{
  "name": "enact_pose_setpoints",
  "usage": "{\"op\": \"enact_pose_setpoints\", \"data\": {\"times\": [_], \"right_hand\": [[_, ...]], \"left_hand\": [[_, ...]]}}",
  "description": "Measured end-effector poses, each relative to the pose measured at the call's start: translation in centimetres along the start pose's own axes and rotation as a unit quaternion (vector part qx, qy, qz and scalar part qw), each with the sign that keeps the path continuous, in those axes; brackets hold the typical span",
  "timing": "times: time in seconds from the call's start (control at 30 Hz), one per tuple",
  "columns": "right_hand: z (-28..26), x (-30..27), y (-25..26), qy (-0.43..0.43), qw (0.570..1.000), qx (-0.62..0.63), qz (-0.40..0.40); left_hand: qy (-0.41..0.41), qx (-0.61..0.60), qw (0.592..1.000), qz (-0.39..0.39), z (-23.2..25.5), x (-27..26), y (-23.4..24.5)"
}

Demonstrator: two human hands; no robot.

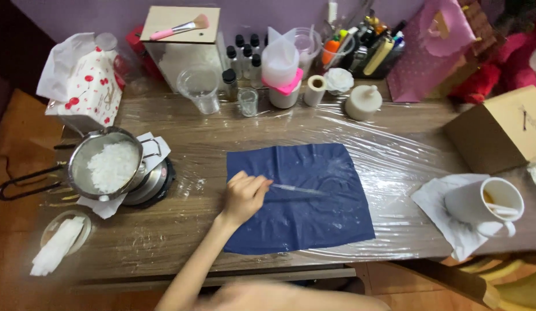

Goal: The person is stirring white wax flakes in a small metal pot and preparing napkins on a workbench.

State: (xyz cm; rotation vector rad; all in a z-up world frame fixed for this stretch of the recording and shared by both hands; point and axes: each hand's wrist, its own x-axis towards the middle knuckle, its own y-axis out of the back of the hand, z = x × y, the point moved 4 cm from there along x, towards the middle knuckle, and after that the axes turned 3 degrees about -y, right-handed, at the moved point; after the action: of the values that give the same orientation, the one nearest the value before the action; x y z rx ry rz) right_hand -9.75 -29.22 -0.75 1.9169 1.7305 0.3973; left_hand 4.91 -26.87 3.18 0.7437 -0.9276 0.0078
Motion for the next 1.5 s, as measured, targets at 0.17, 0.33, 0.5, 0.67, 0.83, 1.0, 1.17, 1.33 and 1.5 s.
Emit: {"op": "enact_pose_setpoints", "data": {"times": [0.17, 0.33, 0.5, 0.67, 0.83, 1.0, 1.17, 1.33, 1.5], "right_hand": [[-0.6, -9.7, 11.0, -0.024, 0.784, -0.410, 0.465], [2.2, -8.4, 11.3, -0.126, 0.870, -0.247, 0.407], [2.8, -7.7, 12.0, -0.090, 0.893, -0.140, 0.418], [2.4, -7.6, 15.0, -0.098, 0.925, -0.007, 0.366], [0.2, -6.0, 19.6, -0.020, 0.914, 0.032, 0.405], [-3.2, -1.8, 25.5, 0.122, 0.880, 0.186, 0.420], [-1.0, 5.3, 27.6, 0.268, 0.745, 0.540, 0.285], [-3.1, 11.1, 28.3, 0.129, 0.810, 0.376, 0.430], [-7.3, 13.4, 28.4, 0.041, 0.908, 0.123, 0.399]], "left_hand": [[0.080, 0.006, 0.995, 0.057, 1.0, -2.2, 5.6], [0.089, -0.023, 0.994, 0.060, 2.3, -2.8, 7.1], [0.126, -0.105, 0.985, 0.059, 2.1, -2.7, 7.8], [0.152, -0.163, 0.971, 0.083, 2.0, -1.6, 9.9], [0.065, -0.006, 0.995, 0.071, 1.1, -0.7, 9.9], [0.022, 0.052, 0.996, 0.063, 2.3, 1.2, 15.2], [0.013, 0.146, 0.987, 0.066, 1.8, 2.7, 22.1], [0.208, 0.323, 0.919, 0.091, -0.5, 4.4, 29.2], [0.281, 0.317, 0.906, 0.020, -4.4, 3.6, 30.1]]}}
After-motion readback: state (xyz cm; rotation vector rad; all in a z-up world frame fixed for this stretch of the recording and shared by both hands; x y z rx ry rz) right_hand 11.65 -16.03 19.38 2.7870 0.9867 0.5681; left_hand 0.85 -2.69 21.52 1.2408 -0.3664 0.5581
